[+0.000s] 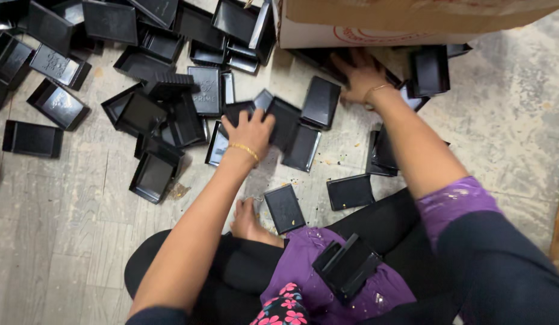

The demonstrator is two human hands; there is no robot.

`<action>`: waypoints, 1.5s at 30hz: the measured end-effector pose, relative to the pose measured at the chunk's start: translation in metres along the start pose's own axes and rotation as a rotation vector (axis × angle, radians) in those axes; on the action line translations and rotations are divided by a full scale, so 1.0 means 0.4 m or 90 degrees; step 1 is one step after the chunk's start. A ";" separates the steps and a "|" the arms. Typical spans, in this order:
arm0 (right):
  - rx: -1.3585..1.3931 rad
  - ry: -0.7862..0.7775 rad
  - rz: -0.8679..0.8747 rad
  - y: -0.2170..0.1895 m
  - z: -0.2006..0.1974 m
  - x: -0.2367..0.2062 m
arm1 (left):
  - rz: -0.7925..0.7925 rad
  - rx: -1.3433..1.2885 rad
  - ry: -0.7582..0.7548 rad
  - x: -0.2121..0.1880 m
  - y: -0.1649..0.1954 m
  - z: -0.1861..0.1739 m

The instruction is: The person sits on the floor among a large pile of black plastic trays and lids, picks up a base and a lid one at a time, snaps the lid onto the base by hand, and sets the assembled box onto a growing pile. Other people's hands occasionally place more pieces into the pile.

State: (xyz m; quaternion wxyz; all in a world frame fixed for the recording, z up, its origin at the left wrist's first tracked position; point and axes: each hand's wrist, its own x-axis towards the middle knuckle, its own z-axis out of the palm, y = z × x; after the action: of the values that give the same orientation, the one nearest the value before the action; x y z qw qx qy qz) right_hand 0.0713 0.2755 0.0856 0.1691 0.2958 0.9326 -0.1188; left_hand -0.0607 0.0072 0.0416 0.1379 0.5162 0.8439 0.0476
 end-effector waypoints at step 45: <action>0.310 0.124 0.006 -0.400 -0.049 0.256 | -0.223 -1.439 0.391 -0.143 -0.028 -0.103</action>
State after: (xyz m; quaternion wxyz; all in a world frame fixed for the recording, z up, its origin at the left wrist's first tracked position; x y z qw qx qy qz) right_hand -0.1068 0.2068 0.0835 0.0029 0.3420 0.8871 -0.3099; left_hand -0.0575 -0.0459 0.0892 0.3124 -0.0541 0.3798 0.8691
